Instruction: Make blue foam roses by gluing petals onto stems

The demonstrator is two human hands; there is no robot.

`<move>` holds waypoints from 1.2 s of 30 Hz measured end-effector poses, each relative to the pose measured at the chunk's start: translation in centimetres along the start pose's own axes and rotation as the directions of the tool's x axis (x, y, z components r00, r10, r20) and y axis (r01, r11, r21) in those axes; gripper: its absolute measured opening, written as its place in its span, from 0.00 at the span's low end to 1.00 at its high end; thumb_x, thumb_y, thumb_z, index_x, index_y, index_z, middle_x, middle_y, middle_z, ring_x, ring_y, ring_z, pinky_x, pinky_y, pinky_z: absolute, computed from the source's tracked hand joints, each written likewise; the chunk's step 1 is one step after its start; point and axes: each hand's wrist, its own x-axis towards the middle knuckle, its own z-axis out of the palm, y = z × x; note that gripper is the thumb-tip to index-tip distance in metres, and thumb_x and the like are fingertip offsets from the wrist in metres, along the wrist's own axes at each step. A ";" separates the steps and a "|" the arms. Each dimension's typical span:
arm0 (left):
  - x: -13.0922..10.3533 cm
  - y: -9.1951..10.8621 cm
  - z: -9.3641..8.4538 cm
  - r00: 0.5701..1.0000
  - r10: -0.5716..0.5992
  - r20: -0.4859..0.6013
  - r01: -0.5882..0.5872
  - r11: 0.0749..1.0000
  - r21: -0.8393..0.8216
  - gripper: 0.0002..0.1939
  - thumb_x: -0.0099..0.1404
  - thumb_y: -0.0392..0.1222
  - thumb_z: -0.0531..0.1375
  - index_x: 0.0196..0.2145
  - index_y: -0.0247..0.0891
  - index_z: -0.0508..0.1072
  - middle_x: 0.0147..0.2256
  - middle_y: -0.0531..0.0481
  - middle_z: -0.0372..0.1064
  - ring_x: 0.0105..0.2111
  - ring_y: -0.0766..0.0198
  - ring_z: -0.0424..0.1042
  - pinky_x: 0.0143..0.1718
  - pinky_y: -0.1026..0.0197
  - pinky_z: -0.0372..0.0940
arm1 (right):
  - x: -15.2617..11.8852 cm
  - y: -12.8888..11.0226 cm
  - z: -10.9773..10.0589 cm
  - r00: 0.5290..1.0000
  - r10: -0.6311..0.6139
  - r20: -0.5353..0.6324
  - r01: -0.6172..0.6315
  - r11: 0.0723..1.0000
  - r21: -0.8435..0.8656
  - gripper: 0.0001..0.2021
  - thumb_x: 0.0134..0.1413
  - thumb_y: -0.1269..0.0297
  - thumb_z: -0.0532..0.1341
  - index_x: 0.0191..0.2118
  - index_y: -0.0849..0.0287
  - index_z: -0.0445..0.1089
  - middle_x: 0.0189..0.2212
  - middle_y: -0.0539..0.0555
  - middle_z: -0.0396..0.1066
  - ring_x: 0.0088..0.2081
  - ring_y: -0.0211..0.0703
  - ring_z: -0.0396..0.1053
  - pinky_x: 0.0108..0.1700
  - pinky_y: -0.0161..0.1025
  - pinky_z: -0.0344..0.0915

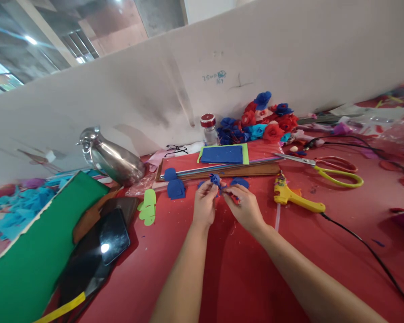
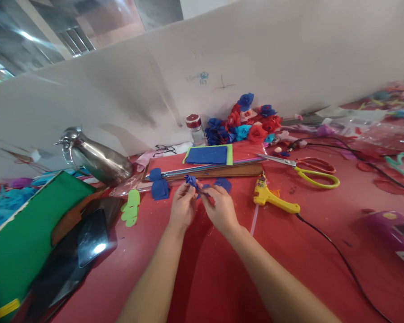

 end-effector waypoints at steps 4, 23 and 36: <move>-0.3 0.3 0.2 0.997 -0.014 0.080 0.010 0.999 0.048 0.11 0.46 0.43 0.69 0.29 0.38 0.77 0.29 0.51 0.75 0.32 0.66 0.71 0.41 0.61 0.64 | 0.0 0.5 0.1 1.000 0.023 -0.010 -0.023 1.000 -0.007 0.09 0.56 0.65 0.56 0.32 0.56 0.74 0.29 0.56 0.74 0.33 0.46 0.71 0.36 0.40 0.67; -0.4 0.3 0.1 0.991 0.013 0.136 -0.052 0.955 0.291 0.07 0.52 0.42 0.65 0.29 0.37 0.79 0.32 0.47 0.76 0.39 0.59 0.72 0.47 0.56 0.62 | 0.0 0.7 0.0 0.998 0.057 -0.024 -0.057 0.998 -0.007 0.09 0.56 0.64 0.55 0.32 0.56 0.74 0.33 0.56 0.76 0.35 0.47 0.72 0.38 0.42 0.67; -0.1 0.3 0.0 0.998 0.059 -0.020 -0.051 0.957 0.286 0.07 0.51 0.42 0.64 0.27 0.36 0.77 0.27 0.50 0.74 0.33 0.63 0.70 0.42 0.60 0.63 | 0.0 0.3 -0.2 0.995 0.096 -0.016 -0.095 0.995 0.040 0.08 0.55 0.67 0.56 0.34 0.57 0.72 0.33 0.56 0.75 0.34 0.45 0.72 0.36 0.40 0.67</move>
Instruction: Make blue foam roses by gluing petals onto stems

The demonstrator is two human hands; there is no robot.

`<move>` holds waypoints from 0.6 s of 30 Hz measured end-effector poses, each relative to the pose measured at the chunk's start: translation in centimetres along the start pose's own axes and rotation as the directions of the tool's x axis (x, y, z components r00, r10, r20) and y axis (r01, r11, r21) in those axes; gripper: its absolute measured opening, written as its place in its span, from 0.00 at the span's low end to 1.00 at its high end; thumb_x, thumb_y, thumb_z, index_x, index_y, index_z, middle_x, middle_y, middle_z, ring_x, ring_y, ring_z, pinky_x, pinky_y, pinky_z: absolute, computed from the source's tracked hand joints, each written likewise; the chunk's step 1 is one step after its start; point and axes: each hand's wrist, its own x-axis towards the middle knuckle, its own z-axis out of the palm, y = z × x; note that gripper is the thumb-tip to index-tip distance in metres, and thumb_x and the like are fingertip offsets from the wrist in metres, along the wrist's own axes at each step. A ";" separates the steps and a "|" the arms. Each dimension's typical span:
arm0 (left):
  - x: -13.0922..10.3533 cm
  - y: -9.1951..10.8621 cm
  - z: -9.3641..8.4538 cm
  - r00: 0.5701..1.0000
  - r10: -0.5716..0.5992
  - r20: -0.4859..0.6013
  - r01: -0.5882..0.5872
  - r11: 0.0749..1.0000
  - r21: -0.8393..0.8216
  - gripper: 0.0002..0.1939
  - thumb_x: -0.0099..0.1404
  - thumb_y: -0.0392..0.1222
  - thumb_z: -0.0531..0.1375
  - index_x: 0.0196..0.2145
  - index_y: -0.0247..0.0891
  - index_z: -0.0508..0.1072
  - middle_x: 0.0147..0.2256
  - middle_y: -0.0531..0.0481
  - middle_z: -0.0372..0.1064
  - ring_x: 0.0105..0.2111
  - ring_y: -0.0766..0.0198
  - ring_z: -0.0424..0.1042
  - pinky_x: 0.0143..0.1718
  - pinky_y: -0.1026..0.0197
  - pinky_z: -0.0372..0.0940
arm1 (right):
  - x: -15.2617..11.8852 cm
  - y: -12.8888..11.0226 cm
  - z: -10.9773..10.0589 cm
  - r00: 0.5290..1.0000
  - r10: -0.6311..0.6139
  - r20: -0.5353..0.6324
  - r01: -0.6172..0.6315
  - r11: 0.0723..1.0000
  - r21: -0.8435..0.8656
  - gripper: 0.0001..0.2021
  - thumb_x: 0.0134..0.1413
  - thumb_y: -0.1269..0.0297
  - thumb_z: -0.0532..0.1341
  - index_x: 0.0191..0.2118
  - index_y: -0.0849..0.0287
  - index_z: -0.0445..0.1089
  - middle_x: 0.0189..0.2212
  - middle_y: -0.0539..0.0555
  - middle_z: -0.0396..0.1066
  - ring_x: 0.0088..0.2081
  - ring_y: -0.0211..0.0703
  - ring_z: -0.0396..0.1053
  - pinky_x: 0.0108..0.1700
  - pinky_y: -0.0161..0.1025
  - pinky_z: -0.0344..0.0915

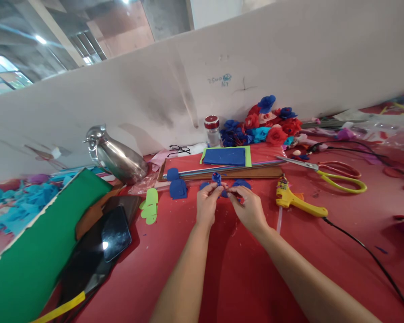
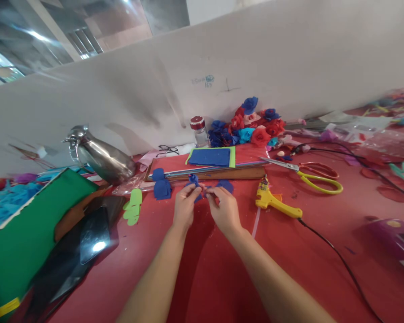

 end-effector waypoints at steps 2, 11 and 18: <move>0.0 0.0 0.1 1.000 -0.015 -0.012 0.014 1.000 -0.027 0.07 0.50 0.42 0.64 0.28 0.36 0.77 0.26 0.50 0.74 0.32 0.64 0.70 0.41 0.60 0.63 | 0.0 0.0 0.0 1.000 0.006 0.004 -0.006 1.000 -0.003 0.08 0.55 0.66 0.56 0.34 0.57 0.72 0.33 0.56 0.75 0.34 0.45 0.72 0.36 0.39 0.67; 0.1 0.0 0.1 0.995 -0.090 -0.035 0.086 0.992 -0.093 0.08 0.46 0.42 0.67 0.24 0.35 0.76 0.23 0.52 0.72 0.26 0.68 0.68 0.36 0.63 0.62 | 0.0 -0.8 -0.2 0.998 0.027 -0.059 -0.023 0.998 0.064 0.08 0.56 0.64 0.56 0.35 0.58 0.71 0.32 0.55 0.74 0.33 0.43 0.71 0.35 0.38 0.67; -0.5 0.4 0.4 0.994 -0.079 0.078 0.081 0.996 -0.022 0.08 0.45 0.41 0.68 0.23 0.35 0.76 0.22 0.53 0.72 0.26 0.68 0.68 0.37 0.63 0.64 | 0.1 -1.4 -0.4 0.990 0.119 -0.081 -0.098 0.970 0.222 0.09 0.53 0.59 0.59 0.36 0.58 0.72 0.33 0.54 0.74 0.33 0.42 0.70 0.38 0.39 0.67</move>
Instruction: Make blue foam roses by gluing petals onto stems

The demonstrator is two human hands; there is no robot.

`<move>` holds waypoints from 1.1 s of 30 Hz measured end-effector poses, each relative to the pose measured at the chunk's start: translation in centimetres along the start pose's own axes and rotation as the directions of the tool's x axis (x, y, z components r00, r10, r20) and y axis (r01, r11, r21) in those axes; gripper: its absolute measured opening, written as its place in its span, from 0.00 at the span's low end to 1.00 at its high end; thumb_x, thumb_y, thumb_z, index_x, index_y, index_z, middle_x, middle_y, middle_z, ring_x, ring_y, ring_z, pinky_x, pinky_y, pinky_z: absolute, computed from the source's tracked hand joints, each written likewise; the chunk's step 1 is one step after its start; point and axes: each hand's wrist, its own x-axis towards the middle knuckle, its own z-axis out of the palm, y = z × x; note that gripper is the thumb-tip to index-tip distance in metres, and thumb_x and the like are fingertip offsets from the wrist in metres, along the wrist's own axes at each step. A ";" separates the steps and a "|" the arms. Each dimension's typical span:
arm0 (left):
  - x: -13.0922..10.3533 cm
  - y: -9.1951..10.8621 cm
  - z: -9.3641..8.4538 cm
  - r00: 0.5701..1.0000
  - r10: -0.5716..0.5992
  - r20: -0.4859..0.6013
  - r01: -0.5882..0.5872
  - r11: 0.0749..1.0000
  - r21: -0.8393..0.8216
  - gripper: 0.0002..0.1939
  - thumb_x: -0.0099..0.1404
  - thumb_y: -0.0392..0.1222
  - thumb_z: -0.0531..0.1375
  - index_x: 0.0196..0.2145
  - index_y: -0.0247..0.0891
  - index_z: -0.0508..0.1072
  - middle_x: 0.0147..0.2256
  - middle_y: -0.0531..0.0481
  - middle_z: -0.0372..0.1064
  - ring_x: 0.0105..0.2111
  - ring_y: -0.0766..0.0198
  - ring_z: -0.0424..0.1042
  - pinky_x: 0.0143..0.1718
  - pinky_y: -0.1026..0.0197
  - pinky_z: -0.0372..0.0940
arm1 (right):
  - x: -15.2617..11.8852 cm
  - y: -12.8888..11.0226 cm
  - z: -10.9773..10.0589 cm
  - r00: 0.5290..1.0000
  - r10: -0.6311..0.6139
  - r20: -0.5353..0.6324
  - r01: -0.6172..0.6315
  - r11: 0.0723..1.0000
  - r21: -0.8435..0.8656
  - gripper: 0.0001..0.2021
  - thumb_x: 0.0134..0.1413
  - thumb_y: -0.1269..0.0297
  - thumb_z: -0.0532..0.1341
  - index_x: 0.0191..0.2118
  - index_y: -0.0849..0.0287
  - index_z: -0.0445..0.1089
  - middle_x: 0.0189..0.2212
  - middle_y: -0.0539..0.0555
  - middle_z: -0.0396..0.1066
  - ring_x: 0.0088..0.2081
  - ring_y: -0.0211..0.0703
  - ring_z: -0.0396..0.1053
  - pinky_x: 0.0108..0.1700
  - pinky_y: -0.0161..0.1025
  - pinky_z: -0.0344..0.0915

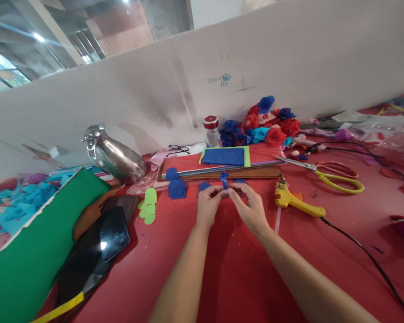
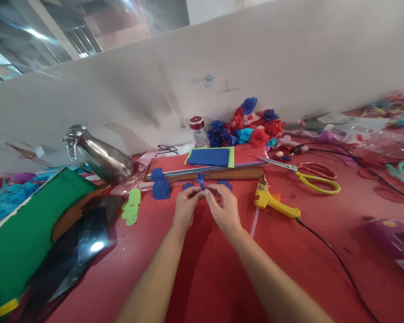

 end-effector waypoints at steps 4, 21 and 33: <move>-0.3 0.1 0.2 0.999 0.028 0.044 -0.031 0.997 0.075 0.09 0.47 0.44 0.68 0.25 0.36 0.77 0.25 0.52 0.74 0.28 0.66 0.69 0.39 0.61 0.64 | 0.2 0.0 0.0 1.000 0.017 -0.011 -0.017 1.000 0.020 0.09 0.50 0.59 0.61 0.33 0.58 0.73 0.29 0.53 0.70 0.31 0.42 0.68 0.36 0.39 0.66; -0.2 -0.3 0.1 0.981 0.123 0.150 -0.150 0.971 0.185 0.11 0.54 0.48 0.63 0.27 0.37 0.79 0.29 0.50 0.74 0.34 0.60 0.70 0.44 0.56 0.65 | 0.3 -0.1 -0.2 0.994 -0.083 -0.067 0.083 0.996 -0.013 0.06 0.49 0.60 0.63 0.30 0.55 0.74 0.27 0.50 0.64 0.30 0.40 0.62 0.33 0.38 0.62; -0.4 -0.4 0.3 0.977 0.114 0.179 -0.170 0.924 0.343 0.16 0.57 0.51 0.60 0.32 0.37 0.79 0.32 0.49 0.77 0.34 0.60 0.71 0.43 0.58 0.65 | 0.7 0.0 -0.4 0.997 0.053 -0.050 -0.051 0.997 0.056 0.09 0.47 0.56 0.63 0.27 0.57 0.72 0.27 0.51 0.65 0.32 0.42 0.63 0.35 0.39 0.61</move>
